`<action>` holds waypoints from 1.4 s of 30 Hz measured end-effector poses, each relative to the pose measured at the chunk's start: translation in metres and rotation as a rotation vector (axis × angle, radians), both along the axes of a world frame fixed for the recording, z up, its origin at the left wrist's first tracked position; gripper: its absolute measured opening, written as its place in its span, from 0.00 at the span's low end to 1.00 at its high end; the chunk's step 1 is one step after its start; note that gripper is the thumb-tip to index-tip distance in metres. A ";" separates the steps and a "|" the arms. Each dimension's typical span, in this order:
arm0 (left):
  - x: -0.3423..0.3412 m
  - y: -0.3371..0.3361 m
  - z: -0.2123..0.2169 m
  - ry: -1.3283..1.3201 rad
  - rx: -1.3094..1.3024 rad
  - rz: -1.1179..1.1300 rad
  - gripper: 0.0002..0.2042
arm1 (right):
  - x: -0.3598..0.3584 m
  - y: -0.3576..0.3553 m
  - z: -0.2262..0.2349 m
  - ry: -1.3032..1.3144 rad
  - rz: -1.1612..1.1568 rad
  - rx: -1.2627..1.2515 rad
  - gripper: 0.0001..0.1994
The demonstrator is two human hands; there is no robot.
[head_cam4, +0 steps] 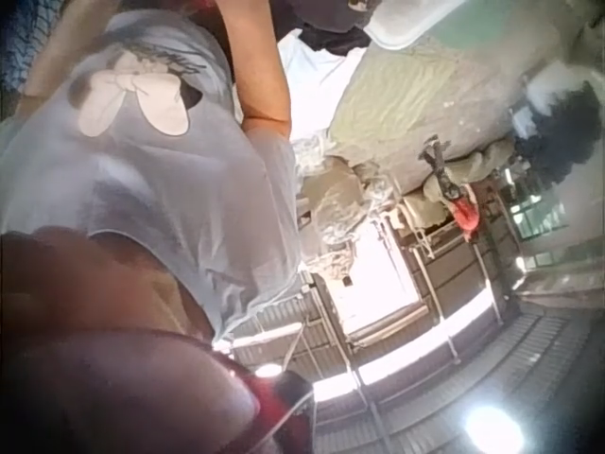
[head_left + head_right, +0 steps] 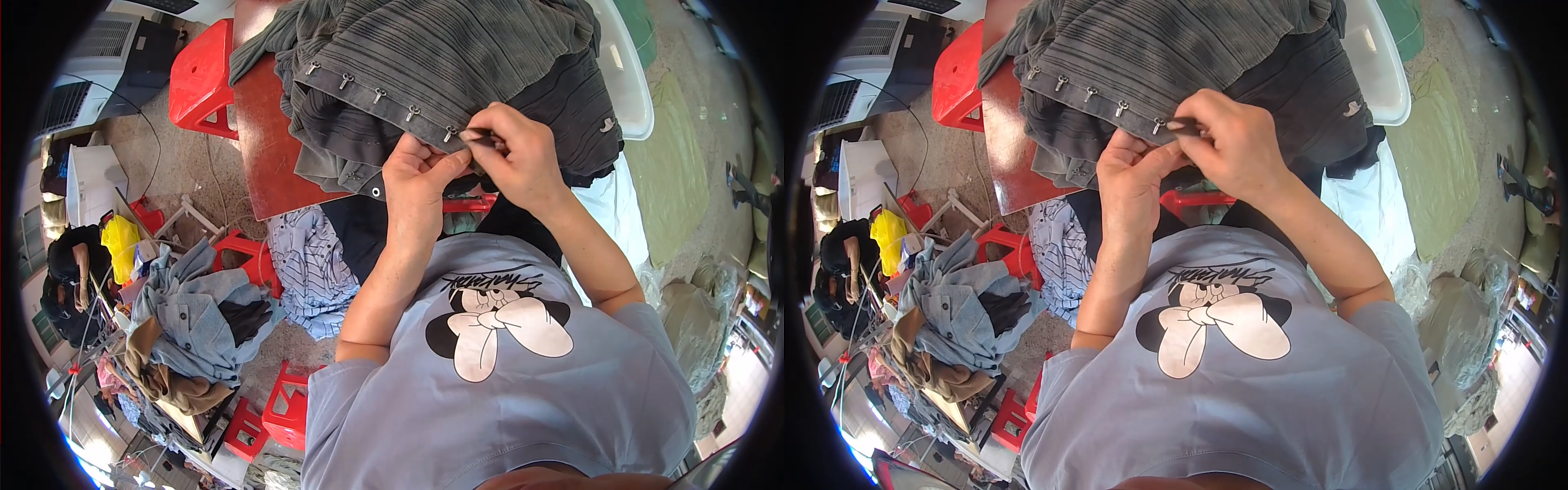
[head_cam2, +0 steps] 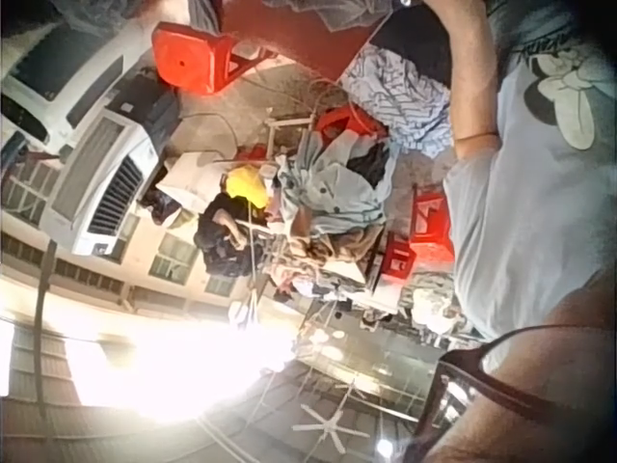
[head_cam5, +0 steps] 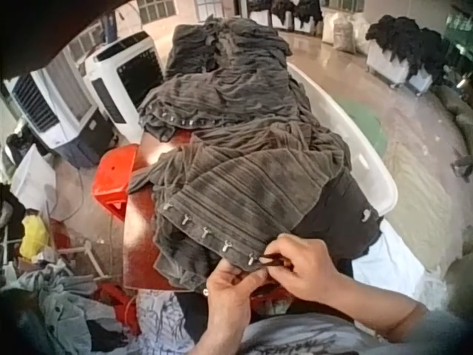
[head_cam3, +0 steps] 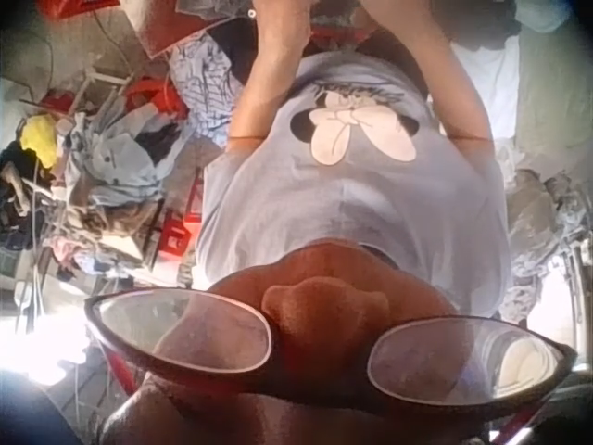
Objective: Inspecting and fastening metal hooks on grey pleated textile pieces in a workshop.
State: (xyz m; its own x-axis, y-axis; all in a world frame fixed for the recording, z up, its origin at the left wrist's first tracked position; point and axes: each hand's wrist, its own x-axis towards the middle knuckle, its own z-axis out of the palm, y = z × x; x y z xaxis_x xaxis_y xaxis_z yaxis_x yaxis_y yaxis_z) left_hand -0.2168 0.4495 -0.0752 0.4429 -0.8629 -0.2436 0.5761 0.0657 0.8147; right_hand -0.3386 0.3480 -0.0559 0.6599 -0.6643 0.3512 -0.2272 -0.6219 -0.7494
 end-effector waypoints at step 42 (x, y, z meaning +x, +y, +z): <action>0.001 0.004 0.006 -0.038 -0.019 0.009 0.12 | -0.029 -0.009 -0.017 -0.189 0.061 0.086 0.09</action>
State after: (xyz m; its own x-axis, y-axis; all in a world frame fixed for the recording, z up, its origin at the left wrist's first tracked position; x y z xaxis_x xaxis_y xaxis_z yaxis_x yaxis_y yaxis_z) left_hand -0.2157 0.4539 -0.0691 0.4593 -0.8629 -0.2107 0.5444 0.0861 0.8344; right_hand -0.3681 0.3387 -0.0726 0.6280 -0.6575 0.4162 -0.0416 -0.5625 -0.8258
